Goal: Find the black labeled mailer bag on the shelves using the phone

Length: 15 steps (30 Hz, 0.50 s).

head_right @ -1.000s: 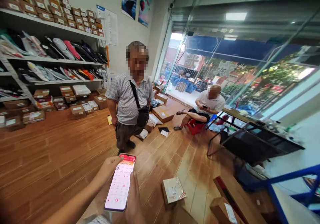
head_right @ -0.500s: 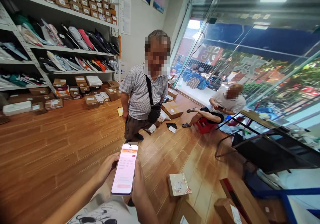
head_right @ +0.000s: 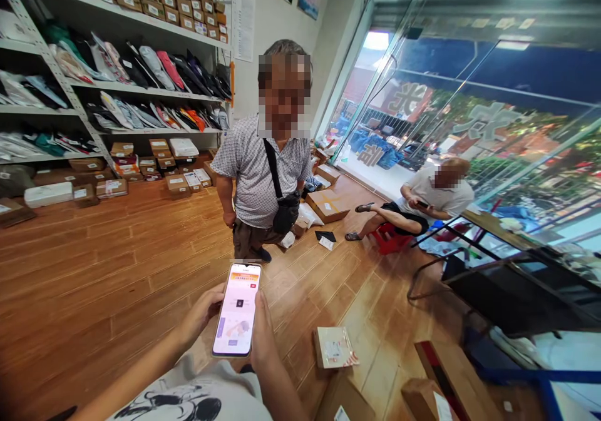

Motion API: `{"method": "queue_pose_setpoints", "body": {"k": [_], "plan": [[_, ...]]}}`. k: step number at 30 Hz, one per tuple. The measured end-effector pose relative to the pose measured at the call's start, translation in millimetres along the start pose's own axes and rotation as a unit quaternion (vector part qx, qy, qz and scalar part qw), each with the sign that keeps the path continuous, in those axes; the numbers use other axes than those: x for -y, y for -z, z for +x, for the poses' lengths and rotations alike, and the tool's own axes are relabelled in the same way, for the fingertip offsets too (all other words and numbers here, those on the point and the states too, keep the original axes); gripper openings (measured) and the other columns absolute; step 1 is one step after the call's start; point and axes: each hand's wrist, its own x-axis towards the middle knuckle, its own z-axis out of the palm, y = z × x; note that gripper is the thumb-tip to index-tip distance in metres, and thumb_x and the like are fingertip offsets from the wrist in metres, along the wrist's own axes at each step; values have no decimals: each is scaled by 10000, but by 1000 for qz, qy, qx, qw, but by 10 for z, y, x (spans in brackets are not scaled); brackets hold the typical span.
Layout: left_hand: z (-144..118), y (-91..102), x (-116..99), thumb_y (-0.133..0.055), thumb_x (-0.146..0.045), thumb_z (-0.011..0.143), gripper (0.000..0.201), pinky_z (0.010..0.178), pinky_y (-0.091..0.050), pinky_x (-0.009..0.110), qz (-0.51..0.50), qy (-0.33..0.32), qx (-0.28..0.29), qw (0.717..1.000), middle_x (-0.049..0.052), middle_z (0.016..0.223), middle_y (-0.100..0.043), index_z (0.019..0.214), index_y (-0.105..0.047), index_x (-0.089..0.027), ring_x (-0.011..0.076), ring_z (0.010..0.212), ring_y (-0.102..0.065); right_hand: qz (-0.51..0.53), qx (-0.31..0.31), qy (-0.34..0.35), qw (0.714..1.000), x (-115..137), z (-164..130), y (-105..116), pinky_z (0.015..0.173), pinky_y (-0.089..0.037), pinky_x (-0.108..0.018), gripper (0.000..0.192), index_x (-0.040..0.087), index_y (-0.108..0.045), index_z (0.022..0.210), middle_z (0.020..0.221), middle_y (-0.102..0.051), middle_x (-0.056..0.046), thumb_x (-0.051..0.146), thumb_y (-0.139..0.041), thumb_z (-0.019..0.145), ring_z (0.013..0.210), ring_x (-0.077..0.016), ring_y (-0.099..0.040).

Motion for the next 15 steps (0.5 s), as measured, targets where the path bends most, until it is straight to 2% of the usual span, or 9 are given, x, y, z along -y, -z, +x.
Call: {"method": "queue_pose_setpoints", "body": {"k": [3,6,8,11,15], "plan": [[-112,-76,112,-596,-449,675,567,892,-447,362,-108,31,28,993,66,1131,-668,1187,-584,-204,265,1010,-602,14,0,-8,1000,0,25,28,722,-559,-321,660,165,-732,960,849,-776,-55,713,-737,592,790,-222,-706],[-247,-129,226,-587,-429,717,658,864,-482,412,-212,111,64,969,38,1238,-613,1350,-433,-336,272,999,-625,26,6,3,1000,-39,69,91,679,-548,-282,614,175,-733,879,805,-766,-33,727,-711,612,726,-185,-684],[-304,-137,255,-574,-411,728,717,821,-504,434,-238,151,78,956,22,1272,-591,1404,-334,-415,275,967,-643,23,12,12,1000,-63,84,136,723,-549,-288,615,172,-731,885,832,-764,-41,738,-672,652,764,-190,-687],[-317,-135,234,-584,-398,721,755,857,-503,442,-245,159,76,953,19,1276,-593,1422,-307,-430,270,986,-643,-12,14,18,1000,-40,68,168,811,-544,-331,663,150,-726,930,896,-764,-78,758,-618,688,857,-228,-695],[-284,-150,210,-633,-414,685,821,848,-515,442,-244,161,63,954,38,1273,-608,1435,-299,-406,284,1011,-640,-92,-15,65,994,80,22,134,776,-554,-330,717,157,-737,900,892,-769,-99,808,-611,628,854,-247,-700]]}}
